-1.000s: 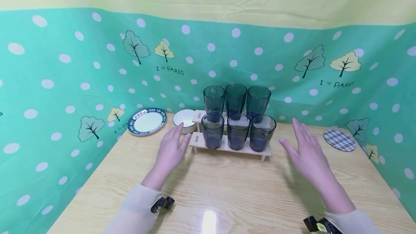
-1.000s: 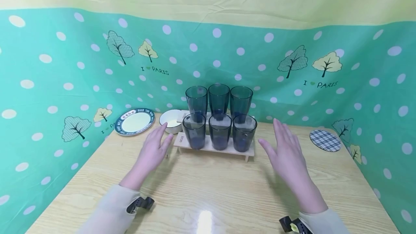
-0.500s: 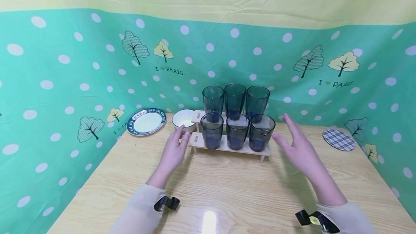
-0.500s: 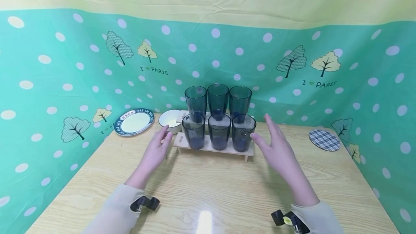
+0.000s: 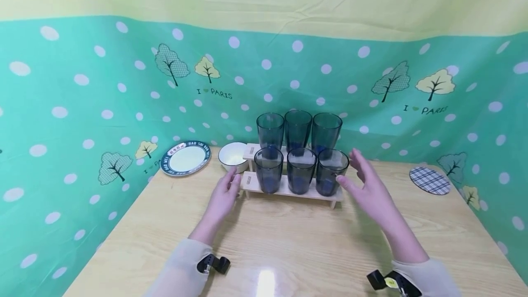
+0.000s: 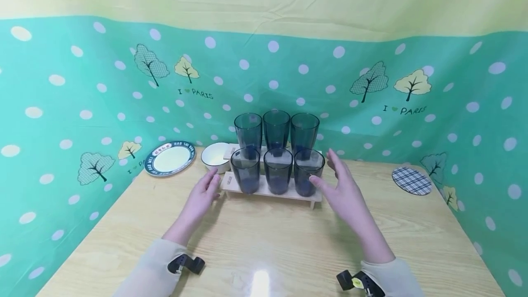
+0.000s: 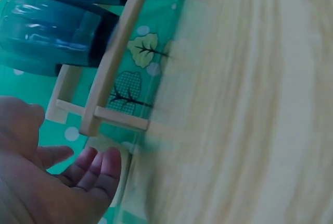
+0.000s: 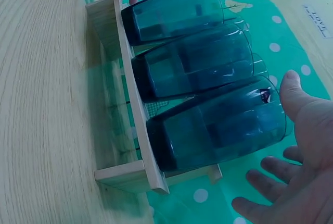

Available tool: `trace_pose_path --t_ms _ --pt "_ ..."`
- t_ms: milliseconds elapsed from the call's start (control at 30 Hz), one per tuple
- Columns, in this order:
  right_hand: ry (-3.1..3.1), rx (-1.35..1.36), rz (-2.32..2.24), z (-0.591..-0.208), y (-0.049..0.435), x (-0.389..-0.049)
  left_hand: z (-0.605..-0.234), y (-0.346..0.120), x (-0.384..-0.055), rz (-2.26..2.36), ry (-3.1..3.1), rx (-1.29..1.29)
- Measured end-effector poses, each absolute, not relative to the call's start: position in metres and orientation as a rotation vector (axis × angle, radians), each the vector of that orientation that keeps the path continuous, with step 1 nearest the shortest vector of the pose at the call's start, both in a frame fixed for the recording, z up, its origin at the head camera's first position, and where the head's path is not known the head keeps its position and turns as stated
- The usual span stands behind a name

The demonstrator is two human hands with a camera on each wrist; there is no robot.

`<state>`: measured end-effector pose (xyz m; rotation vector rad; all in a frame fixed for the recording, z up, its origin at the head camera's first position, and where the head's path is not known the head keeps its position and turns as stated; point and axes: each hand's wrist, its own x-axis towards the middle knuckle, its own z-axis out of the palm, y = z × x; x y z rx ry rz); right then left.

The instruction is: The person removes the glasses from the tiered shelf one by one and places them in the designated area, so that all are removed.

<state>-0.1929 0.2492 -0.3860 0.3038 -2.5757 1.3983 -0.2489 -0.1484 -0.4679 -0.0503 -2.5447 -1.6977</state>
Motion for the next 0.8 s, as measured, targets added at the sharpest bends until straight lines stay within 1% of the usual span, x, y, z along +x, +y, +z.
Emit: trace_pose_path --t_ms 333,800 --pt "-2.561 0.255 1.528 -0.390 0.242 -0.196 -0.479 -0.141 -0.248 -1.856 -2.518 -0.035" --pt "-2.504 0.288 1.588 -0.401 0.243 -0.198 -0.490 -0.135 -0.248 -1.833 -2.510 -0.025"
